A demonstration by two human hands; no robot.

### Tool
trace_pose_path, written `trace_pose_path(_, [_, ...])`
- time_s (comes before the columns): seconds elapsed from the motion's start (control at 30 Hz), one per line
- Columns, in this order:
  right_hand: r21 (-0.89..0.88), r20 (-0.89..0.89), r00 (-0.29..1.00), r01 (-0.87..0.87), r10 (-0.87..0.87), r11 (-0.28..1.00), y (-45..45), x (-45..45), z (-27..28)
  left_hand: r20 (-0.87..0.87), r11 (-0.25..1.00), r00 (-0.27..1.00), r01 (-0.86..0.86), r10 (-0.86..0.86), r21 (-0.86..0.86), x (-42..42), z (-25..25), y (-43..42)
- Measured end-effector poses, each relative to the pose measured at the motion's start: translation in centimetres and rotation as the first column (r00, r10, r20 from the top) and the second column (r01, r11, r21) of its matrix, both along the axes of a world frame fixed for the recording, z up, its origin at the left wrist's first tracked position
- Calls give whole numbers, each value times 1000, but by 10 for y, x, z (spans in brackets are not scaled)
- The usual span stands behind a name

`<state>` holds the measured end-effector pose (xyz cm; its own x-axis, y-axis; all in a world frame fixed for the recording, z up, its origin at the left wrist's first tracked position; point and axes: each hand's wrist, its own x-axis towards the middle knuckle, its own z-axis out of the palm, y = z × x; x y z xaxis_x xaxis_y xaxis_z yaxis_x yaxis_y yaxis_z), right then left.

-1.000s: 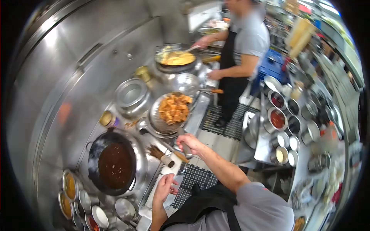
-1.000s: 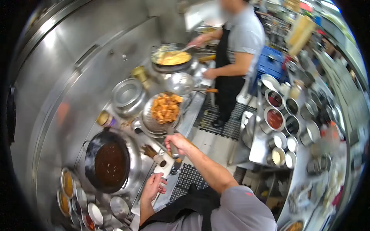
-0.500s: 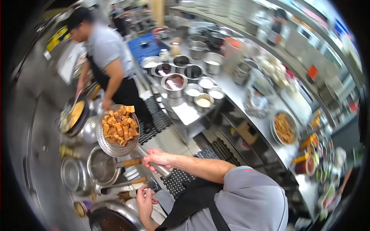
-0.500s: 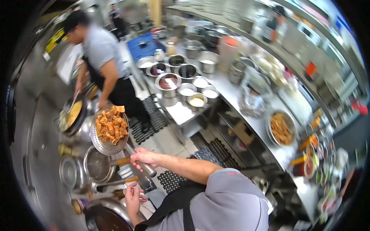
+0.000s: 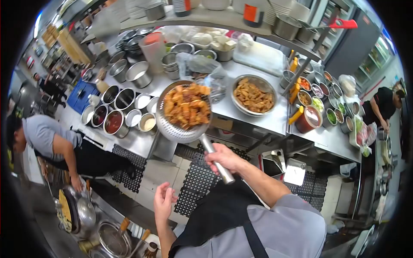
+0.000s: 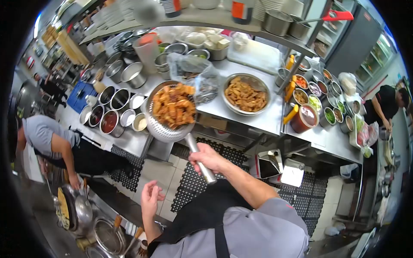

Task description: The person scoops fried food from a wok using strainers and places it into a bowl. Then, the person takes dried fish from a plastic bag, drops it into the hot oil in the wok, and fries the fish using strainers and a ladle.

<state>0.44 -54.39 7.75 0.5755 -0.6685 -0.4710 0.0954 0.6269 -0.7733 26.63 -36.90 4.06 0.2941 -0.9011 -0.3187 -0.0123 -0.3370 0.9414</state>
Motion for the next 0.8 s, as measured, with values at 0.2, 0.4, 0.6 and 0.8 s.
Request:
trace_pose_path(0.2, [-87,-167,934,306,-317,948,-39,-137,9,-124,977,978,146,-166,-154,-102,-23,-138])
trace_pose_path(0.4, [-174,-344,800,460,-492,871,-79,-236,3,-155,921,970,119,-188,-372,-217,-85,-287])
trace_pose_path(0.6, [-340,-512,687,389,-515,856,-111,-288,-12,-390,988,909,116,-147,-102,-298,-68,-364])
trace_pose_path(0.8, [-460,-539,635,329,-554,825,-129,-303,-15,-224,985,970,59,-95,-162,-325,-73,-384])
